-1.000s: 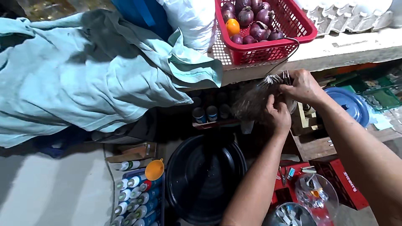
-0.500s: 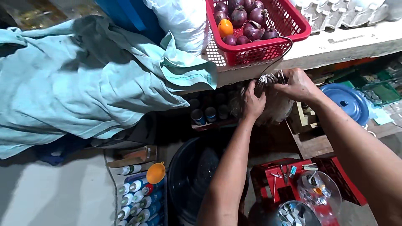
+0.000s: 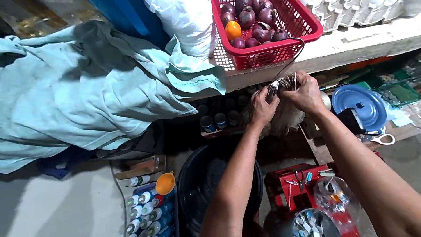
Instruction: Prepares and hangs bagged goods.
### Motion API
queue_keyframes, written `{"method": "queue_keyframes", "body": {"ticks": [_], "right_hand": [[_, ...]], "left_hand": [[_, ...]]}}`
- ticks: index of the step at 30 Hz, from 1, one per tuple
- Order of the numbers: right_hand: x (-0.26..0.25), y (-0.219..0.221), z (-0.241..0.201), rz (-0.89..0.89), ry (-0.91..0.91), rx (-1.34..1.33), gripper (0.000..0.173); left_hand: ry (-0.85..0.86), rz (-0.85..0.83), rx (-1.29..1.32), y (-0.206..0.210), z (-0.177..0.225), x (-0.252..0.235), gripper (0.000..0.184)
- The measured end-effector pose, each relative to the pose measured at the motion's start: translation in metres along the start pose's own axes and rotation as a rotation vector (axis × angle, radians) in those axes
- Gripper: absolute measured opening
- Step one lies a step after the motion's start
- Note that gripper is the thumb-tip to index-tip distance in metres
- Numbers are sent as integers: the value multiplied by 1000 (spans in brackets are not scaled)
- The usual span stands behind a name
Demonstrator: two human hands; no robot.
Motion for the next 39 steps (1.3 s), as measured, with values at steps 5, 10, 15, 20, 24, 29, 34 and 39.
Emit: {"method": "queue_keyframes", "body": {"ticks": [5,10,15,20,24,29,34,39], "right_hand": [[2,-1,0,-80,-21,-134,25],[0,-6,-10,-140,-12,-5,37],[-7,-11,-9,-289,28,67,39],[-10,-14,-9,-341,-9,98,33],[-10,-15,-9,-360,-32,125,31],[-8,-11,-4,-339,-114,171,16],[-5,-18,-11,-368,-114,225,14],[-13,-18,4,-363,-111,184,34]], "left_hand": [[15,-66,19,-6,5,0,30],[8,-81,7,-12,4,1,30],[-25,-98,99,-16,-1,-7,34],[-8,-207,139,-24,-4,-12,40],[66,-349,180,-34,-7,-15,42],[99,-335,169,-39,-11,-14,41],[172,-108,62,-34,-12,-11,36],[244,5,-43,-29,-12,-11,33]]}}
Point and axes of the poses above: each hand's wrist, its own x-axis away from the middle knuckle, its own y-axis out of the palm, z = x × y, the point moved 3 cm from there along -x, towards the middle knuckle, and after that the axes turned 9 degrees about x, right-handed, at the moved point
